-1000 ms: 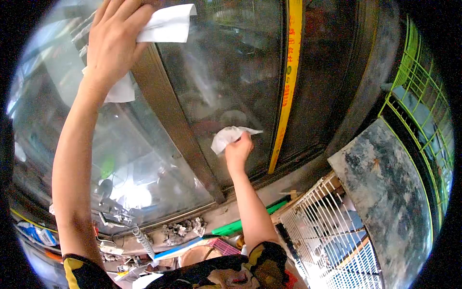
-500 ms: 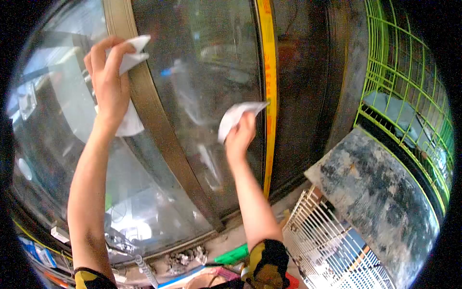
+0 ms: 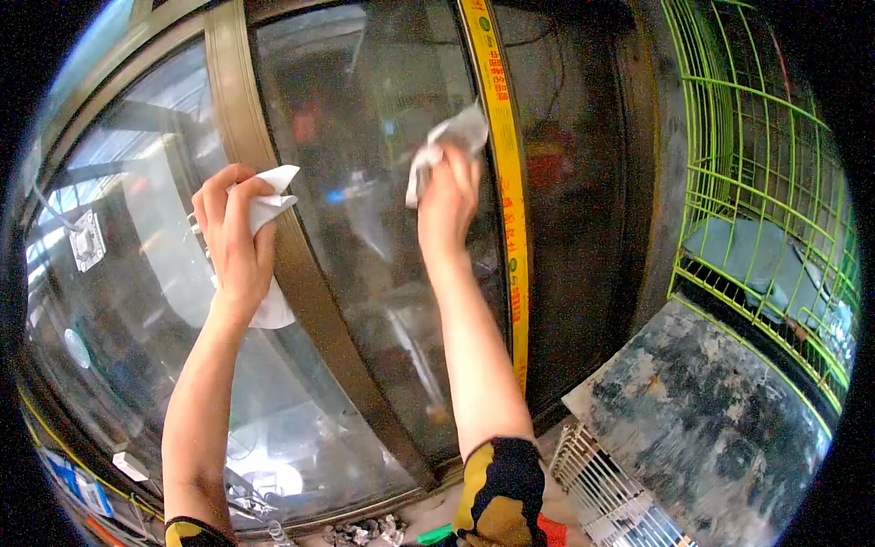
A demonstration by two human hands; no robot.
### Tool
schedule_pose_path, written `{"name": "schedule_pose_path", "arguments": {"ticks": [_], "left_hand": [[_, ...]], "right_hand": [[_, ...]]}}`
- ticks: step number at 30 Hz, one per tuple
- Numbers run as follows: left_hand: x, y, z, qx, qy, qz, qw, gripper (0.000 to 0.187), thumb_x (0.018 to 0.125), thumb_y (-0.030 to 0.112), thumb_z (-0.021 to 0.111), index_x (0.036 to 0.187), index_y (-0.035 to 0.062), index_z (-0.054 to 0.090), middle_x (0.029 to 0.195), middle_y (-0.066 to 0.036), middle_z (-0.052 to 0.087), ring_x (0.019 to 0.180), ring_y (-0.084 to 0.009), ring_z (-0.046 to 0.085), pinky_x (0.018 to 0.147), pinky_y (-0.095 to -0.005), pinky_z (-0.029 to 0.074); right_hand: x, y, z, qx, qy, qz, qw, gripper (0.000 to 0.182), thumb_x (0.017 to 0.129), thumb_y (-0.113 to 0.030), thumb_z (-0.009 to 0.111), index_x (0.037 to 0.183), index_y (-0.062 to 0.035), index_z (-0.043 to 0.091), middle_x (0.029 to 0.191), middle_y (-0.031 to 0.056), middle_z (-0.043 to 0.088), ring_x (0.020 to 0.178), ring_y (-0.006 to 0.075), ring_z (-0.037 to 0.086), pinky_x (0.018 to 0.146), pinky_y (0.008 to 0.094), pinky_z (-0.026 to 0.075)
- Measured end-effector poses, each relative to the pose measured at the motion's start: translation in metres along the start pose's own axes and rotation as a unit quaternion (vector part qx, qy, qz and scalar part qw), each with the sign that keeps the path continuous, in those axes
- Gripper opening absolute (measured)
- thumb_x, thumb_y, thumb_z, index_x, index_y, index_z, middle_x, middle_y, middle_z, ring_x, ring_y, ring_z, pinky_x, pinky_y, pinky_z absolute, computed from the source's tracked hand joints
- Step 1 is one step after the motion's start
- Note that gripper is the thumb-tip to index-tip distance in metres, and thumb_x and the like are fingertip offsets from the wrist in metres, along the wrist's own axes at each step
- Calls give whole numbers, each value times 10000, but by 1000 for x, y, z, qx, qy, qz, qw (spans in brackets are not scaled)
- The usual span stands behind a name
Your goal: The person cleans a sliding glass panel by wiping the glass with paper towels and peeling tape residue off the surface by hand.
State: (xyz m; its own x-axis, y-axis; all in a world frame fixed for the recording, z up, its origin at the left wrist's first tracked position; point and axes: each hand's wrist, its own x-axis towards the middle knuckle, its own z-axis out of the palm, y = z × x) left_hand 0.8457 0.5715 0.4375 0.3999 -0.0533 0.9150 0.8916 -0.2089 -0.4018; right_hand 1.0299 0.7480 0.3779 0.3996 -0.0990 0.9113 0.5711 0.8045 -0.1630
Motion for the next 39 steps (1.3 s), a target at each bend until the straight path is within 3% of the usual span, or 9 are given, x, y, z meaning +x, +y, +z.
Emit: {"name": "schedule_pose_path", "arguments": {"ticks": [4, 16, 18, 21, 29, 30, 32, 33, 39], "left_hand": [[-1, 0, 0, 3, 0, 0, 1000, 337, 654, -38, 646, 965, 77, 581, 1106, -88, 534, 1077, -331, 469, 947, -428, 340], [1, -3, 0, -4, -8, 27, 1000, 360, 628, -40, 578, 977, 45, 557, 1091, -135, 523, 1065, -352, 475, 999, -467, 343], [0, -4, 0, -5, -11, 26, 1000, 368, 621, -43, 579, 979, 42, 557, 1089, -136, 520, 1070, -353, 475, 1016, -476, 337], [1, -3, 0, -2, -12, 21, 1000, 367, 623, -41, 604, 976, 51, 567, 1087, -119, 517, 1073, -342, 476, 1022, -486, 340], [1, -2, -1, -4, -17, 20, 1000, 368, 616, -40, 593, 970, 50, 558, 1074, -126, 520, 1065, -348, 487, 1039, -490, 337], [1, -3, -1, -2, -19, 19, 1000, 365, 617, -39, 596, 970, 49, 558, 1073, -126, 520, 1064, -348, 487, 1039, -491, 338], [1, -2, -1, 0, -21, 22, 1000, 360, 621, -37, 602, 968, 48, 558, 1071, -126, 520, 1063, -346, 488, 1039, -494, 339], [2, -1, -1, -1, -23, 22, 999, 356, 624, -35, 607, 967, 49, 558, 1070, -125, 521, 1061, -344, 489, 1038, -494, 340], [2, -1, -2, -1, -25, 27, 999, 345, 632, -25, 635, 960, 52, 561, 1069, -119, 522, 1059, -339, 494, 1033, -494, 345]], "right_hand": [[-70, 4, -26, -45, -54, -9, 998, 360, 827, 55, 537, 1173, 12, 625, 1229, 210, 587, 1151, 417, 520, 979, 482, 421], [-59, 9, -17, 51, -14, 110, 993, 265, 825, 38, 541, 1070, 47, 640, 1126, 259, 609, 1110, 430, 550, 921, 439, 462], [-39, 8, -24, -1, -116, 191, 975, 86, 809, 0, 564, 809, 63, 622, 755, 255, 615, 783, 424, 621, 696, 454, 469], [-46, 17, -10, 13, -26, 70, 997, 105, 835, -10, 545, 787, 72, 588, 729, 259, 583, 704, 404, 607, 609, 431, 444], [-34, 7, -8, 46, -13, 78, 996, 123, 803, 10, 548, 691, 53, 523, 652, 225, 536, 645, 404, 550, 577, 449, 388], [-40, 3, -16, 35, -107, 100, 989, 63, 807, 7, 548, 772, 41, 589, 749, 241, 589, 744, 410, 589, 624, 440, 431], [-35, -10, 2, 127, 31, 6, 991, 129, 810, -7, 559, 906, 27, 637, 905, 269, 627, 868, 415, 616, 691, 429, 477], [-29, -11, -4, 136, -28, -2, 990, 307, 810, 77, 544, 1108, 28, 592, 1063, 228, 595, 1043, 432, 549, 886, 441, 462], [60, 9, 31, -3, -49, 37, 998, 197, 879, -10, 514, 1034, 32, 629, 965, 218, 627, 977, 392, 543, 807, 477, 432]]}}
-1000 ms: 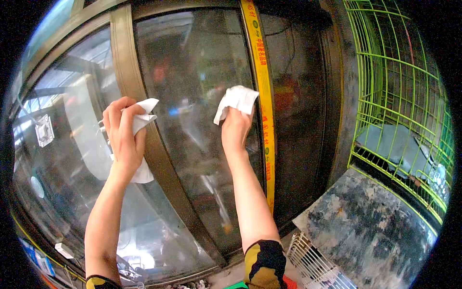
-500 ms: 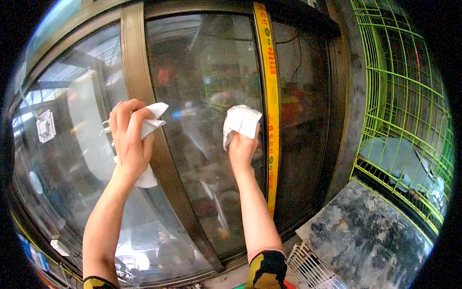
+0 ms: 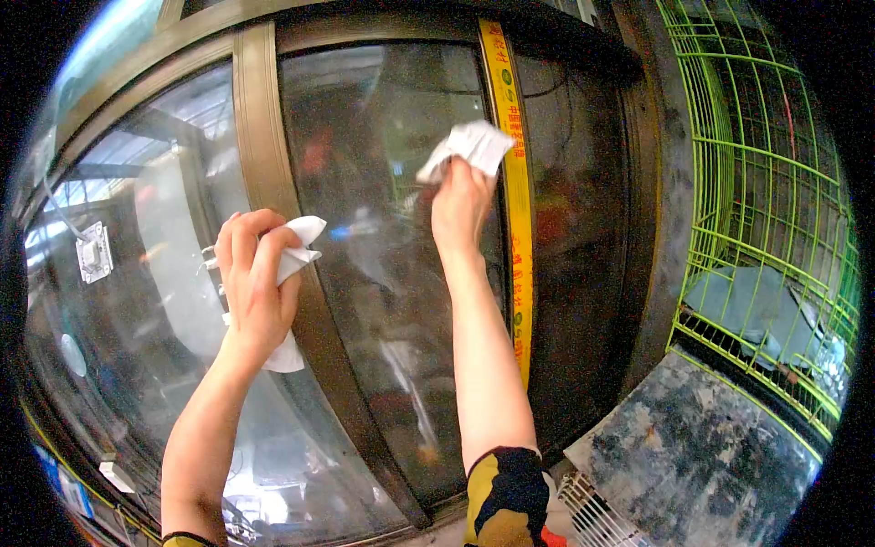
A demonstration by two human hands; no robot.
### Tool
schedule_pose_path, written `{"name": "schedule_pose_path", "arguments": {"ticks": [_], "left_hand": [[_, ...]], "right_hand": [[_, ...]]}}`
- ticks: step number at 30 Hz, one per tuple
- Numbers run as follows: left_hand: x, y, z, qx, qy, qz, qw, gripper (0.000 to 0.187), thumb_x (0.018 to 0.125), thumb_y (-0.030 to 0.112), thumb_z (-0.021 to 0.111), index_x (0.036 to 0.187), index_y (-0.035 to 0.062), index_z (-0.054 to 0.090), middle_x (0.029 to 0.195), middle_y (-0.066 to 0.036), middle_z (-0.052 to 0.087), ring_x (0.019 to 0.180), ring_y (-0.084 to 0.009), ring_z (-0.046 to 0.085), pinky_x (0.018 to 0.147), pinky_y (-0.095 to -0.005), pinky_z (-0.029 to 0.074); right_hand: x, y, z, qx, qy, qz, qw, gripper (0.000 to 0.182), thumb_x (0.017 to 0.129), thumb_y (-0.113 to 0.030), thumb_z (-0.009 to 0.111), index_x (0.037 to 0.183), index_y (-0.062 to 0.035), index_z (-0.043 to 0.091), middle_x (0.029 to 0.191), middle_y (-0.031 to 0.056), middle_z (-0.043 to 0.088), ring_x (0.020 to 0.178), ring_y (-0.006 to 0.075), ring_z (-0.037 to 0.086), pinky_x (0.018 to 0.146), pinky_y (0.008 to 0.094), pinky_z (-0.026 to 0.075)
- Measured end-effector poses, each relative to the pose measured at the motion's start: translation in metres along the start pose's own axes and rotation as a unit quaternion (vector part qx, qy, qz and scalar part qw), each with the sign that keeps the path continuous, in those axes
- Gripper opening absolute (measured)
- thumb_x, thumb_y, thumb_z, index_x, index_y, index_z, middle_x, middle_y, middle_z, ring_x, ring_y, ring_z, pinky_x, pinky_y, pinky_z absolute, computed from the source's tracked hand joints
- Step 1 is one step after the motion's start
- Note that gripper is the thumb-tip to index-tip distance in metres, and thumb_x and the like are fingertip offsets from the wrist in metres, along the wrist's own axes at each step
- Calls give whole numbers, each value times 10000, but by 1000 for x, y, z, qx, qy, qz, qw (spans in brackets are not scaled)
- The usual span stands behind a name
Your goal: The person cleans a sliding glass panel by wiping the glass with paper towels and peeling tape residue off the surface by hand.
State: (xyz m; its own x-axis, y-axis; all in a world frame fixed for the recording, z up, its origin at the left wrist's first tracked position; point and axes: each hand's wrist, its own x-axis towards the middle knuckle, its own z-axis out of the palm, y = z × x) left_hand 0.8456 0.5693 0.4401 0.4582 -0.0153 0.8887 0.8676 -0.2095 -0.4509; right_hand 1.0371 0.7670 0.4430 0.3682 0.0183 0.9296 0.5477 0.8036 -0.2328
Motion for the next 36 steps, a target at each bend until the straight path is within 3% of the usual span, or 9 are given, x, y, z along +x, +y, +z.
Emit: {"name": "schedule_pose_path", "arguments": {"ticks": [6, 9, 11, 12, 17, 20, 27, 33, 36], "left_hand": [[0, 2, 0, 7, 1, 0, 1000, 359, 619, -19, 644, 962, 53, 564, 1071, -114, 522, 1068, -336, 494, 1034, -498, 348], [0, 1, -2, 2, -13, 0, 1000, 362, 617, -19, 643, 964, 53, 565, 1076, -114, 520, 1071, -335, 492, 1034, -500, 349], [-1, 0, -1, -3, -10, 1, 1000, 365, 617, -18, 641, 967, 54, 564, 1075, -115, 519, 1069, -334, 491, 1037, -500, 346], [0, 0, -1, -5, -9, 3, 1000, 367, 617, -17, 640, 969, 54, 564, 1075, -115, 518, 1068, -334, 490, 1038, -500, 344], [0, -2, -1, -17, -4, -3, 1000, 364, 619, -18, 628, 970, 52, 563, 1068, -123, 518, 1063, -340, 488, 1041, -501, 334], [-2, -1, 0, -17, 1, -5, 1000, 359, 621, -23, 616, 969, 46, 561, 1066, -129, 516, 1063, -351, 485, 1039, -503, 332], [0, 0, -6, -20, -24, -10, 999, 351, 626, -37, 597, 967, 40, 560, 1070, -136, 512, 1065, -364, 481, 1033, -511, 337], [1, 3, -3, -14, -18, -10, 1000, 342, 634, -29, 625, 962, 45, 561, 1067, -130, 517, 1064, -359, 484, 1033, -512, 338], [1, 4, -3, -10, -17, -10, 1000, 344, 635, -30, 635, 962, 50, 561, 1076, -126, 517, 1072, -358, 482, 1036, -510, 336]], "right_hand": [[-6, -69, 38, 66, 86, -241, 964, 138, 853, -51, 483, 867, 16, 604, 923, 197, 616, 905, 394, 574, 797, 495, 451], [4, -38, 23, 33, 4, -196, 980, 142, 865, -72, 487, 876, 17, 597, 899, 178, 614, 930, 377, 582, 799, 504, 456], [31, -15, 10, 32, -9, -15, 999, 146, 902, -92, 499, 968, 5, 587, 946, 183, 619, 954, 374, 582, 807, 499, 460], [50, -2, 10, -49, 127, -142, 980, 169, 900, -51, 498, 1034, 10, 581, 989, 185, 618, 971, 363, 585, 826, 497, 456], [21, -50, 44, 17, -17, -125, 992, 119, 826, -60, 510, 776, -14, 608, 796, 191, 597, 798, 379, 567, 724, 491, 421], [-30, -97, 35, 112, -67, -251, 959, 220, 751, -49, 587, 957, 2, 647, 1180, 170, 592, 1180, 352, 520, 999, 494, 411], [-66, -52, 2, 104, -64, -205, 971, 245, 822, -21, 589, 1052, -37, 671, 1119, 132, 655, 1164, 350, 553, 1008, 501, 402], [46, 1, 18, -50, 18, -50, 997, 226, 887, -65, 520, 1080, 1, 617, 1003, 226, 642, 886, 413, 596, 799, 484, 451], [88, -25, 36, 10, 10, -6, 1000, 214, 889, -51, 512, 1058, 1, 632, 988, 226, 650, 966, 382, 620, 805, 461, 495]]}}
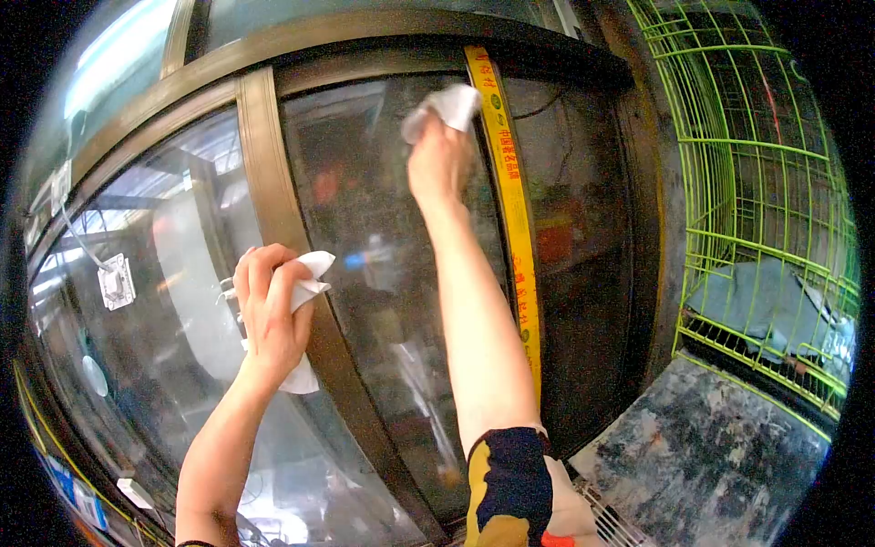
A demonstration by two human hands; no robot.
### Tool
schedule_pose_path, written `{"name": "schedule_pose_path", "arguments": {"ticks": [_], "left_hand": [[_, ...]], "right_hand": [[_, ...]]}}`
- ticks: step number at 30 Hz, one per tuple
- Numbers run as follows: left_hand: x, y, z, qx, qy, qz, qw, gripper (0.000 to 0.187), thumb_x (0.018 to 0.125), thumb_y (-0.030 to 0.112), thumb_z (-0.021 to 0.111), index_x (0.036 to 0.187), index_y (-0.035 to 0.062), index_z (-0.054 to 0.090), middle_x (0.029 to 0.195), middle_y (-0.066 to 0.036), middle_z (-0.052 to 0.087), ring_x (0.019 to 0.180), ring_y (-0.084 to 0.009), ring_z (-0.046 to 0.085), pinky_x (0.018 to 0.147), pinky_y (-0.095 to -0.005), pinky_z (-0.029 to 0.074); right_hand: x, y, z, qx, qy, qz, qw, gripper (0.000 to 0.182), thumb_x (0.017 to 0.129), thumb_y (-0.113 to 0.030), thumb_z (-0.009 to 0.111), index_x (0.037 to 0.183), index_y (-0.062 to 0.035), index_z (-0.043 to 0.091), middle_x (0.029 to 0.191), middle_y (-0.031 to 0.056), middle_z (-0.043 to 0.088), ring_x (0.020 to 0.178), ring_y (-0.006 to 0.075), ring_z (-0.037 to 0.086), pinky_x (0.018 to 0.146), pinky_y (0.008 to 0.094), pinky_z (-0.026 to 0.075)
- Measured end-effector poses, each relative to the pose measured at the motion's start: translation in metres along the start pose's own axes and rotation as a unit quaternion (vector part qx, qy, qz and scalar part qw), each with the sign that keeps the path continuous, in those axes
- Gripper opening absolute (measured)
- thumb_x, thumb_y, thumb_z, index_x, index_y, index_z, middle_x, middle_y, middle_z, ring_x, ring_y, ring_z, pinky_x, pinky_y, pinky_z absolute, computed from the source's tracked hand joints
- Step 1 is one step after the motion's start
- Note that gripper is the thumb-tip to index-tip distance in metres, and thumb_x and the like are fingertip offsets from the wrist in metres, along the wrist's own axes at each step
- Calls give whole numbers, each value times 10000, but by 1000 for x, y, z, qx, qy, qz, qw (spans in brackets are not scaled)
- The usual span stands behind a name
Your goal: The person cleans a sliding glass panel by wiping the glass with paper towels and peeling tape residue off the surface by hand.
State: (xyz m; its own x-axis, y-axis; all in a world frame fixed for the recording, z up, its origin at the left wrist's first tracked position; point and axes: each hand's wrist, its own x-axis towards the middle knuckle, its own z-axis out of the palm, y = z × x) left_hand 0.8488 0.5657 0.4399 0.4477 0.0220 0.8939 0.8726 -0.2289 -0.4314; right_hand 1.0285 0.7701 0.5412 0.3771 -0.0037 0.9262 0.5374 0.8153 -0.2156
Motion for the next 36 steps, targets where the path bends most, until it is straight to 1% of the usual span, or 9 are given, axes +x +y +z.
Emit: {"name": "schedule_pose_path", "arguments": {"ticks": [3, 5, 7, 9, 10, 13, 23, 29, 36], "left_hand": [[-1, 0, 0, 5, -5, 3, 1000, 345, 634, -14, 642, 964, 63, 576, 1080, -103, 514, 1084, -333, 479, 1030, -512, 340], [-1, 0, -1, 4, -4, 2, 1000, 351, 628, -20, 640, 963, 64, 574, 1080, -103, 511, 1088, -335, 476, 1031, -513, 340], [-2, 0, -1, -4, -1, 2, 1000, 365, 615, -49, 625, 958, 54, 555, 1080, -124, 509, 1085, -363, 470, 1039, -511, 335], [-1, 0, -2, -4, -2, 0, 1000, 364, 616, -47, 624, 959, 55, 554, 1076, -123, 509, 1080, -360, 473, 1040, -511, 334], [-1, 1, -2, -4, -5, -2, 1000, 364, 617, -46, 623, 959, 55, 553, 1074, -123, 508, 1077, -358, 474, 1041, -511, 334], [0, 1, -2, -3, -12, 2, 1000, 359, 624, -45, 616, 962, 55, 553, 1071, -123, 509, 1069, -353, 478, 1040, -512, 335], [0, 2, -3, -9, -4, 6, 1000, 352, 625, -42, 626, 958, 53, 559, 1068, -126, 512, 1064, -360, 481, 1027, -509, 348], [0, 1, -2, -12, -2, 7, 1000, 354, 620, -28, 641, 956, 59, 570, 1069, -119, 512, 1071, -349, 484, 1024, -512, 351], [-1, 0, -2, -12, 4, 10, 1000, 352, 617, -24, 638, 953, 58, 568, 1066, -119, 514, 1068, -348, 485, 1022, -513, 353]], "right_hand": [[3, -31, -1, -22, -173, -12, 985, 240, 885, -39, 519, 1095, 4, 627, 1074, 223, 644, 1010, 367, 624, 811, 433, 528], [-19, -31, 8, 5, 69, -261, 963, 230, 893, -31, 517, 1098, 30, 602, 1155, 220, 601, 1036, 338, 618, 881, 419, 527], [-28, -17, 7, 5, 65, -240, 969, 265, 904, -36, 452, 1136, 15, 569, 1076, 229, 601, 1014, 348, 601, 908, 482, 491], [-15, -3, -2, -14, -29, -86, 996, 232, 925, -44, 499, 1135, 30, 564, 1076, 217, 589, 1029, 326, 599, 949, 435, 497], [-2, 10, -5, -49, -14, -118, 992, 291, 916, -37, 439, 1185, 42, 516, 1081, 207, 596, 1046, 363, 579, 913, 496, 475], [43, 19, -7, -110, -45, -50, 992, 281, 929, -62, 465, 1173, 22, 575, 1156, 216, 585, 1064, 382, 558, 921, 457, 474], [-46, 29, -45, -96, -20, -33, 995, 318, 916, -47, 479, 1221, 24, 535, 1240, 243, 537, 1165, 414, 473, 1009, 490, 388], [22, 26, -21, -86, -13, -47, 995, 274, 872, -5, 462, 1096, 34, 614, 1075, 290, 592, 1011, 435, 568, 873, 494, 462], [18, 33, -10, -42, -2, -81, 996, 307, 876, 23, 484, 1167, 8, 580, 1166, 242, 579, 1141, 396, 518, 966, 488, 428]]}}
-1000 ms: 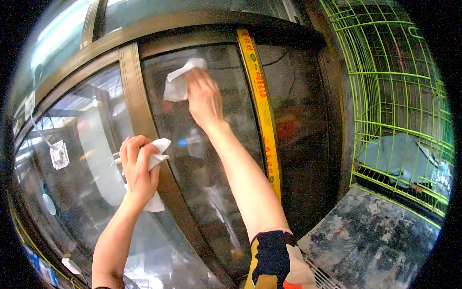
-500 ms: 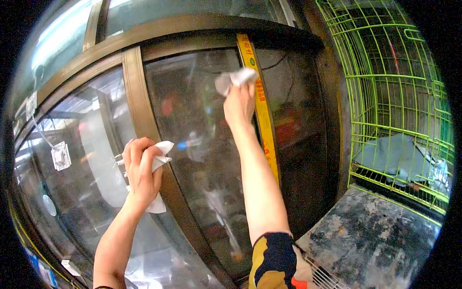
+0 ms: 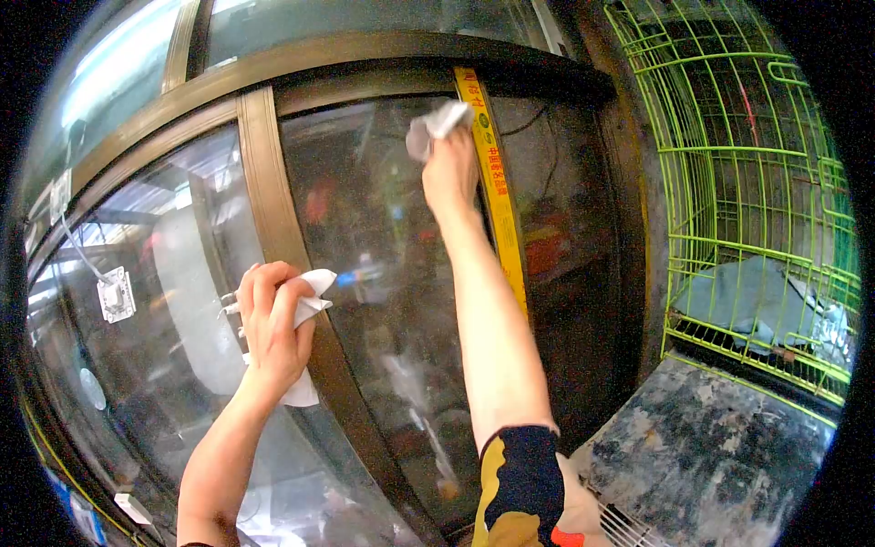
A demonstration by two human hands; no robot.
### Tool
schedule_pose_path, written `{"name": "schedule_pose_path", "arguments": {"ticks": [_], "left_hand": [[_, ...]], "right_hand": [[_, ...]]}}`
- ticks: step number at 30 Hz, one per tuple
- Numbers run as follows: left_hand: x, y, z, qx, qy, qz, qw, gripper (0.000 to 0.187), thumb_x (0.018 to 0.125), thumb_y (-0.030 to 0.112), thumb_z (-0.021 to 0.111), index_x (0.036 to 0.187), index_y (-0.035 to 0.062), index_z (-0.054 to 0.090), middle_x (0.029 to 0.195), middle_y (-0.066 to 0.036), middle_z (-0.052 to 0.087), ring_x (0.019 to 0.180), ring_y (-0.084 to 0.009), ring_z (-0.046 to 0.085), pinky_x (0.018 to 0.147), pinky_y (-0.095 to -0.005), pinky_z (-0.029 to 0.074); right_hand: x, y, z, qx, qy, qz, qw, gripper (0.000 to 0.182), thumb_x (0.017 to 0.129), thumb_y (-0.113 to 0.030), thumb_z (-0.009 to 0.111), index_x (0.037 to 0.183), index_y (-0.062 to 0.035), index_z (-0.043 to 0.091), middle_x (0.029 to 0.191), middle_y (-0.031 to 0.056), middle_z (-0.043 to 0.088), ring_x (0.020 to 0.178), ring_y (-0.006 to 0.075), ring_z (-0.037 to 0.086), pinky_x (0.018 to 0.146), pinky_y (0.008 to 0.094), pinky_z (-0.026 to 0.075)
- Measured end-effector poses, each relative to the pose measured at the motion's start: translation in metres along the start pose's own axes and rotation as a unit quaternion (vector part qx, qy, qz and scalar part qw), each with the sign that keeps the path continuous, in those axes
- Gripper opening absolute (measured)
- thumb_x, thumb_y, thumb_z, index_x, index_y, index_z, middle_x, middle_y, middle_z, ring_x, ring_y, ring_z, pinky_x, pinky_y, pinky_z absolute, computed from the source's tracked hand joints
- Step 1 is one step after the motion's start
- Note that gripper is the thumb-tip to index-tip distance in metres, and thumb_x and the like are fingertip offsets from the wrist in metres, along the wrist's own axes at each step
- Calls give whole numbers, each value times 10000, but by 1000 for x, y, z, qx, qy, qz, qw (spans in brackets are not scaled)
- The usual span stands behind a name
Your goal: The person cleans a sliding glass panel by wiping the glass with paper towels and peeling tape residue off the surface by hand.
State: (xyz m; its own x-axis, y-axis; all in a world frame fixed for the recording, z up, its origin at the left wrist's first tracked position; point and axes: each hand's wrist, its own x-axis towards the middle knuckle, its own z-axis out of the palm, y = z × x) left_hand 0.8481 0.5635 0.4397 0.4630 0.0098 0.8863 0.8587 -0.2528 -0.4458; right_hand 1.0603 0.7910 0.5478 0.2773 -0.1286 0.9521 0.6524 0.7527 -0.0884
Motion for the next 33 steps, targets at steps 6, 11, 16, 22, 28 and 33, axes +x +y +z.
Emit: {"name": "schedule_pose_path", "arguments": {"ticks": [6, 11, 16, 22, 28, 33], "left_hand": [[1, 1, 0, 8, 1, 2, 1000, 340, 623, -10, 647, 949, 62, 579, 1062, -104, 517, 1074, -328, 489, 1024, -509, 354], [1, 1, 1, 10, -8, 9, 1000, 338, 625, -12, 646, 948, 62, 579, 1058, -102, 519, 1069, -324, 495, 1023, -507, 355], [0, 1, 1, -1, -11, 11, 1000, 370, 604, -37, 633, 955, 53, 556, 1051, -125, 516, 1052, -350, 495, 1026, -513, 349], [1, 2, -1, 16, -18, 7, 1000, 324, 631, -4, 650, 941, 68, 590, 1063, -87, 517, 1078, -311, 493, 1022, -506, 354], [-1, -1, 0, 15, -19, 10, 1000, 352, 609, 2, 640, 951, 70, 589, 1070, -93, 520, 1083, -314, 493, 1022, -502, 355], [0, -1, 0, 4, -11, 12, 1000, 348, 603, -16, 638, 938, 47, 566, 1048, -131, 517, 1048, -353, 494, 1011, -511, 364]], "right_hand": [[-119, -39, -51, 69, -47, 120, 989, 257, 876, 3, 544, 1128, 41, 579, 1122, 230, 593, 1060, 400, 576, 902, 450, 468], [-142, -48, -46, 74, -28, 15, 997, 240, 856, 2, 576, 1088, 63, 579, 1117, 247, 588, 1060, 423, 562, 906, 492, 447], [-75, -24, -23, 47, 7, 90, 995, 176, 907, -43, 513, 1023, 47, 610, 987, 232, 640, 897, 405, 613, 805, 466, 488], [-110, -115, -2, 168, 5, -73, 983, 203, 828, -5, 548, 1005, 28, 643, 1098, 229, 613, 1029, 378, 590, 898, 469, 467], [-131, -72, -20, 109, -12, -77, 991, 222, 769, 40, 560, 977, 46, 637, 1033, 210, 629, 1013, 388, 586, 897, 474, 468], [-85, -37, -13, 64, 19, 86, 994, 231, 916, -58, 517, 1078, 8, 667, 997, 227, 662, 977, 382, 619, 844, 437, 476]]}}
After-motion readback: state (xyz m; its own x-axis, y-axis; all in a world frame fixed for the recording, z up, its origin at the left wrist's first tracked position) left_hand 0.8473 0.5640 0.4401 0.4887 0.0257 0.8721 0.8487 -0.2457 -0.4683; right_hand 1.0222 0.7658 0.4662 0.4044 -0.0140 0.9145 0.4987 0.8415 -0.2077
